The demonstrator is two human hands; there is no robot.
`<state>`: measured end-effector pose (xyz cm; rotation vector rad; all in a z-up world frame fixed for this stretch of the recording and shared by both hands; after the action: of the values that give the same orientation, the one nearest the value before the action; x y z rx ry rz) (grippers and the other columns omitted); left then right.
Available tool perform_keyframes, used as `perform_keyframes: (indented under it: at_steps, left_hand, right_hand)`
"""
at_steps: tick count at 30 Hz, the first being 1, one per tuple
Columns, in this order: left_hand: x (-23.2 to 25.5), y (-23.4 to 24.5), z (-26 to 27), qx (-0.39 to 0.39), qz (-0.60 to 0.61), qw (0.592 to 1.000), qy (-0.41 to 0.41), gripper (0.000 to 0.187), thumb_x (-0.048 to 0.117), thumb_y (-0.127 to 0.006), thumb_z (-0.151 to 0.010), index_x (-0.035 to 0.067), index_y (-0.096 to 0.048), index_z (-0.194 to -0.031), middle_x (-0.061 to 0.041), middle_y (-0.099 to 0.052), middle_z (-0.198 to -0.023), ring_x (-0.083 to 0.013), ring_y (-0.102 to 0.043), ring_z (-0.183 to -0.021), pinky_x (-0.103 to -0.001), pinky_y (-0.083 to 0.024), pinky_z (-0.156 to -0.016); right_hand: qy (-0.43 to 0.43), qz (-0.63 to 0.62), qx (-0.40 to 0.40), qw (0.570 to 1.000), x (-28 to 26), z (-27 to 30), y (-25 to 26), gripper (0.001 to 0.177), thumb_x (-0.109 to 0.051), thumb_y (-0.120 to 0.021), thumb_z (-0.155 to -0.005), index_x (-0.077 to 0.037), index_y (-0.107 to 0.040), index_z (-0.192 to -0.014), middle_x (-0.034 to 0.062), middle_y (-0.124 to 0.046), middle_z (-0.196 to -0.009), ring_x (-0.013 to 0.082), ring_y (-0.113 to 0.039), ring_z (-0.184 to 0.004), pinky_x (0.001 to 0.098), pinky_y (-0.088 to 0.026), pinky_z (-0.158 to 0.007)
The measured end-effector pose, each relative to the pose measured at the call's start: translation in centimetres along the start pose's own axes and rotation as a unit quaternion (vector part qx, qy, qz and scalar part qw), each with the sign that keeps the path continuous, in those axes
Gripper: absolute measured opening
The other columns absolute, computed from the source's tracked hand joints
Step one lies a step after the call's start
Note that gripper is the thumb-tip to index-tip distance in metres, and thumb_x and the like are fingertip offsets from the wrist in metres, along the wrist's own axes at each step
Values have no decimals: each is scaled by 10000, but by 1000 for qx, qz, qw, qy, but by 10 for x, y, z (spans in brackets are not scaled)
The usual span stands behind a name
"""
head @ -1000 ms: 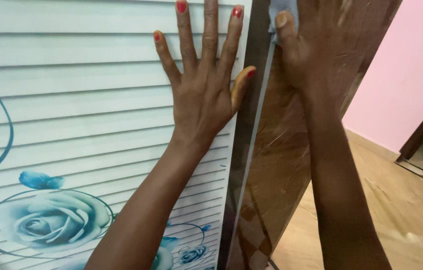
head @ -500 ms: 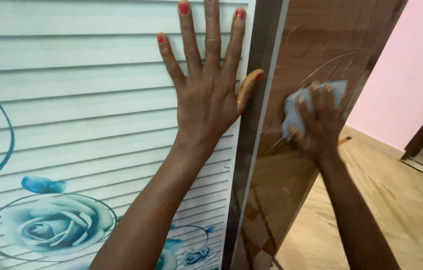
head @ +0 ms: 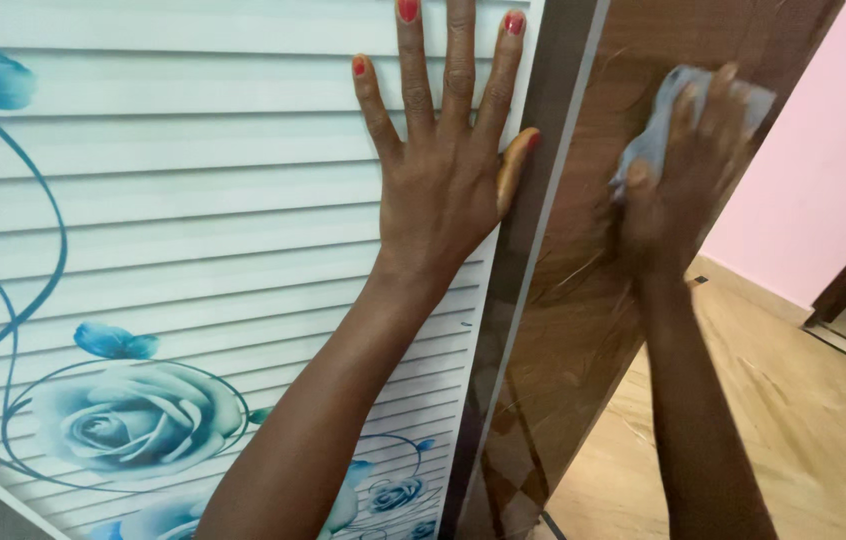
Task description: The person cleans a door by wiping its decorated panel and frame with a cloth.
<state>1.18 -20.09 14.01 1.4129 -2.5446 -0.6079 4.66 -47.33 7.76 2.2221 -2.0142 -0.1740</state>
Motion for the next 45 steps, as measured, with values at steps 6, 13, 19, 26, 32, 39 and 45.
perform_keyframes:
  at_steps: [6, 13, 19, 26, 32, 39, 45]
  left_hand:
    - [-1, -4, 0, -23, 1, 1000, 2, 669, 566, -453, -1160, 219, -176, -1660, -182, -122, -1707, -477, -84, -1563, -761, -10, -1199]
    - [-13, -17, 22, 26, -19, 998, -51, 656, 578, -415, -1201, 258, -187, -1727, -124, -124, -1768, -404, -72, -1619, -674, 1, -1281]
    - [-35, -15, 59, 52, -43, 995, -78, 619, 607, -366, -1160, 362, -219, -1709, -5, -139, -1774, -286, -69, -1628, -612, 52, -1290]
    - [-68, -14, 117, 19, -119, 992, -38, 689, 656, -398, -1122, 323, -246, -1705, -12, -178, -1760, -291, -75, -1613, -621, 122, -1223]
    - [-120, -32, 239, -19, -154, 988, 1, 654, 655, -422, -1064, 365, -364, -1648, -41, -203, -1734, -346, -46, -1578, -642, 149, -1181]
    - [-149, -46, 295, 28, -187, 982, 17, 552, 612, -471, -1072, 399, -488, -1580, -36, -250, -1713, -345, -70, -1587, -660, 131, -1203]
    - [-148, -46, 296, 27, -168, 985, 29, 528, 601, -500, -1077, 415, -493, -1571, -22, -266, -1716, -337, -87, -1593, -655, 123, -1217]
  right_hand:
    - [118, -26, -177, 977, -124, 169, -38, 693, -536, -417, -1066, -260, -165, -1649, 125, -7, -1708, 377, 18, -1576, 659, 1, -1258]
    - [173, -57, -169, 969, -162, 252, -56, 621, -587, -532, -987, -310, -435, -1534, 79, -200, -1691, 332, -93, -1554, 677, -91, -1198]
    - [59, -16, -195, 979, -160, 92, -20, 661, -398, -479, -1081, -181, -256, -1664, 153, -83, -1735, 385, 8, -1589, 661, -2, -1257]
    - [52, -63, -91, 992, -209, 36, -2, 617, -399, -460, -1109, -230, -258, -1667, 85, -141, -1750, 347, -83, -1627, 627, -7, -1311]
    - [133, -74, -132, 979, -241, 187, -40, 719, -528, -585, -998, -291, -316, -1622, 85, -175, -1712, 329, -73, -1580, 633, -14, -1235]
    - [212, -72, -128, 966, -264, 219, -42, 729, -514, -645, -965, -351, -354, -1613, 32, -234, -1703, 286, -49, -1584, 605, -3, -1232]
    - [121, -104, -101, 982, -297, 69, -20, 660, -460, -619, -1049, -329, -335, -1630, 27, -208, -1734, 287, -115, -1609, 610, -32, -1285]
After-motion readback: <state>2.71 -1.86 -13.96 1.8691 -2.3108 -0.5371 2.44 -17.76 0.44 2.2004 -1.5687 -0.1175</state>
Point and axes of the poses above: each hand's wrist, its own z-axis away from the middle knuckle, its own y-axis out of the back of the hand, x = y × z, the point moved 6 cm from there along -z, towards the middle knuckle
